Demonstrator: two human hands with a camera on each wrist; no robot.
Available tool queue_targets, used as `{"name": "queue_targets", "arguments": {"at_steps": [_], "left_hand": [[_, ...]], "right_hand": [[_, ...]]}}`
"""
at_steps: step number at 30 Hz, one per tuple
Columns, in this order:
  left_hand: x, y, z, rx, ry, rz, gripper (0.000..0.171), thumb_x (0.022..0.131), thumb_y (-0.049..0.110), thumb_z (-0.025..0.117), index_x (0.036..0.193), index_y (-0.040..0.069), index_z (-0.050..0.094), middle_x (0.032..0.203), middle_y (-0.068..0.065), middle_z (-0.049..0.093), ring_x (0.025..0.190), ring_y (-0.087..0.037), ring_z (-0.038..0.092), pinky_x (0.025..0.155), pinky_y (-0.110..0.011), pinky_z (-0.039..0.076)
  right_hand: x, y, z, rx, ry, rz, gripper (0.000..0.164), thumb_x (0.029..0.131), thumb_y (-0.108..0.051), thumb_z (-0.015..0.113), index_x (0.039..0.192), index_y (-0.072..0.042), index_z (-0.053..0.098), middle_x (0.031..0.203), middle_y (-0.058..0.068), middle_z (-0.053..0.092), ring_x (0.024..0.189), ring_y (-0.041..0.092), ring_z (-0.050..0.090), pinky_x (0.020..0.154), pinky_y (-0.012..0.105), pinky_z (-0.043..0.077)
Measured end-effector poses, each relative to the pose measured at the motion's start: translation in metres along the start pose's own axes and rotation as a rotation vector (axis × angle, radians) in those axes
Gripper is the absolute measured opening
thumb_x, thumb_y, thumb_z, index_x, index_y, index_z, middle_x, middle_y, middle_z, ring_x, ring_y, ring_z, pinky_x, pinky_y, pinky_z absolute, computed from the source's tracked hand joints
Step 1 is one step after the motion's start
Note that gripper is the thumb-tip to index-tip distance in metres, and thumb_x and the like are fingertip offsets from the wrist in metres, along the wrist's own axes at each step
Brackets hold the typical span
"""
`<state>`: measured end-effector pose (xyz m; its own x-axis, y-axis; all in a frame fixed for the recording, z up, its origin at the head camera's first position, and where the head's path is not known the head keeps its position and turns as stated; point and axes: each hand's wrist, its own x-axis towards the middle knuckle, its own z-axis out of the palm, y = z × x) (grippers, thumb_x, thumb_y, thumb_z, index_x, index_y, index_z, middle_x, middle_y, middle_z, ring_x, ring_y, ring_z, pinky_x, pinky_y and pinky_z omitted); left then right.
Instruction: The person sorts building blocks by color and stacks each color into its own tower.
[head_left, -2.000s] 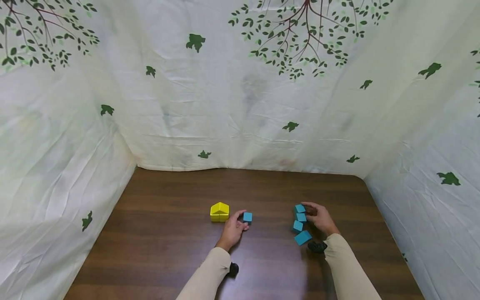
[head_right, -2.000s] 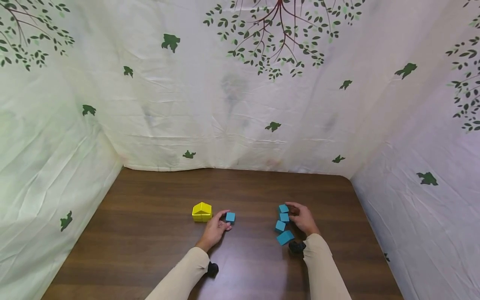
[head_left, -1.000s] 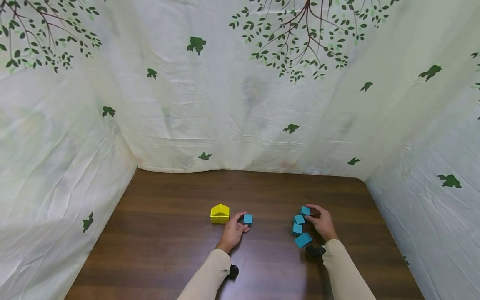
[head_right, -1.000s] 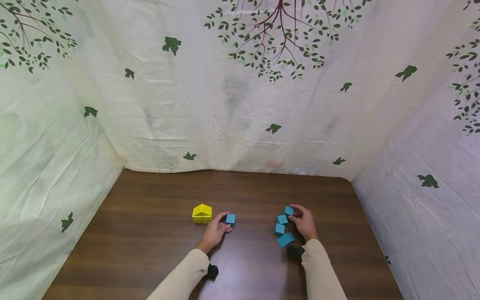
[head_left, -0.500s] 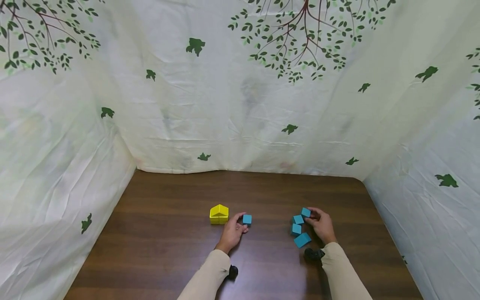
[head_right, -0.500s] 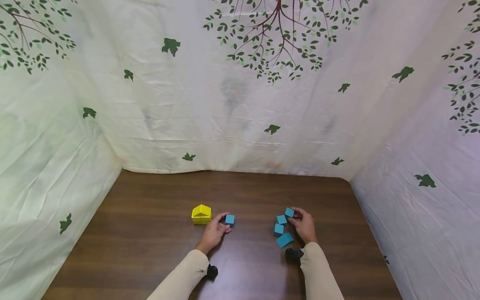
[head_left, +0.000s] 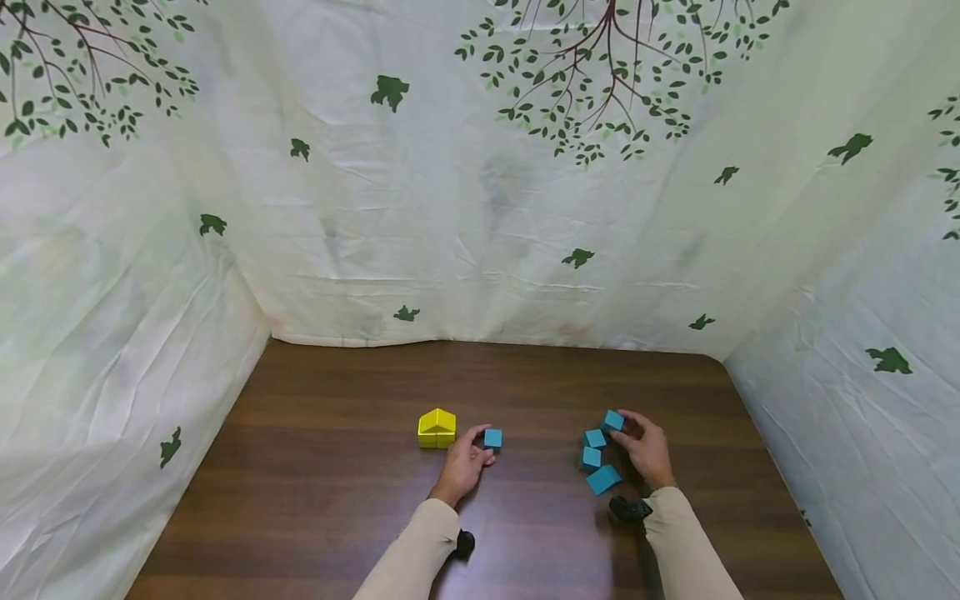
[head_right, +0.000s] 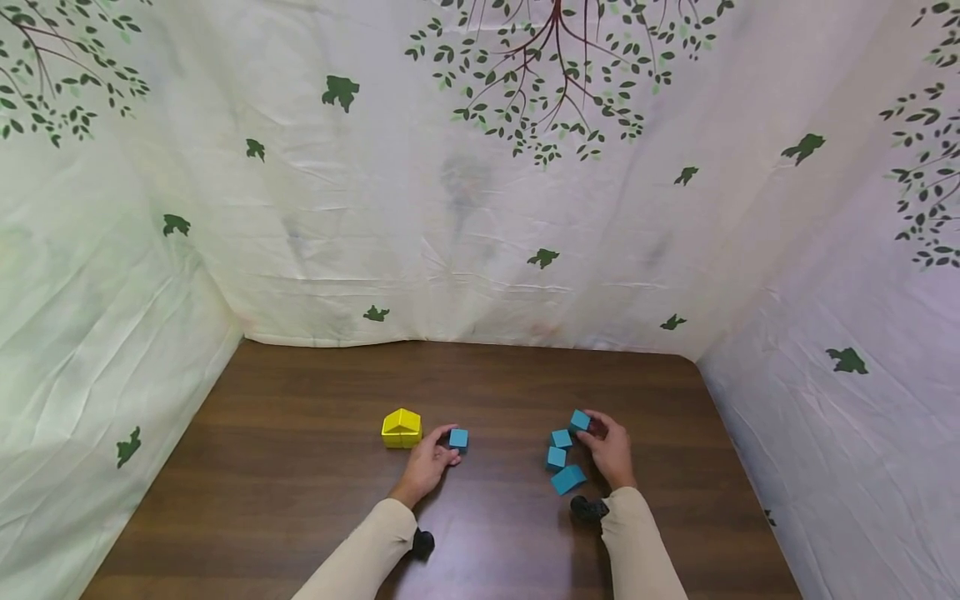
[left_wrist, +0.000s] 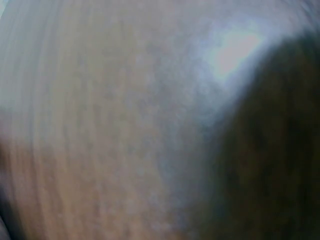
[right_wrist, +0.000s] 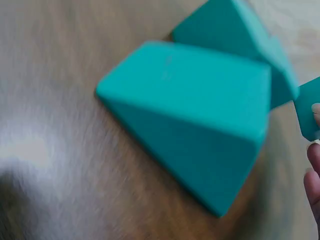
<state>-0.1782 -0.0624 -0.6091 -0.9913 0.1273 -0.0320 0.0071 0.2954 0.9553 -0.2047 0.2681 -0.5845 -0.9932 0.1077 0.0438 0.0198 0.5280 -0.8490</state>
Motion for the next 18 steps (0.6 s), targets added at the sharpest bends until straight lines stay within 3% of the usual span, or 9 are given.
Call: {"name": "queue_targets", "arguments": {"at_steps": [4,9,18], "left_hand": [[0.000,0.000,0.000,-0.001,0.006,0.000,0.043,0.090,-0.006,0.061,0.131,-0.002,0.052,0.089,-0.013,0.060,0.074,-0.017,0.067,0.074,-0.027,0.055],[0.000,0.002,-0.001,0.008,0.005,-0.018,0.043,0.090,-0.006,0.060,0.132,-0.002,0.051,0.090,-0.011,0.060,0.074,-0.017,0.066,0.075,-0.028,0.055],[0.000,0.002,0.001,-0.005,0.008,-0.019,0.043,0.090,-0.007,0.060,0.132,-0.002,0.051,0.087,-0.010,0.060,0.073,-0.017,0.066,0.074,-0.028,0.055]], "right_hand": [[-0.002,-0.015,0.002,0.026,-0.007,-0.037,0.041,0.088,0.000,0.067,0.127,0.004,0.057,0.119,0.026,0.060,0.108,0.038,0.058,0.089,0.046,0.049],[-0.006,-0.034,0.012,0.050,-0.026,-0.093,0.040,0.085,0.002,0.070,0.124,0.005,0.059,0.111,0.025,0.064,0.103,0.038,0.061,0.087,0.043,0.051],[-0.017,-0.054,0.041,0.079,-0.090,-0.110,0.039,0.084,0.000,0.072,0.122,-0.002,0.064,0.108,0.017,0.066,0.099,0.033,0.062,0.084,0.042,0.052]]}}
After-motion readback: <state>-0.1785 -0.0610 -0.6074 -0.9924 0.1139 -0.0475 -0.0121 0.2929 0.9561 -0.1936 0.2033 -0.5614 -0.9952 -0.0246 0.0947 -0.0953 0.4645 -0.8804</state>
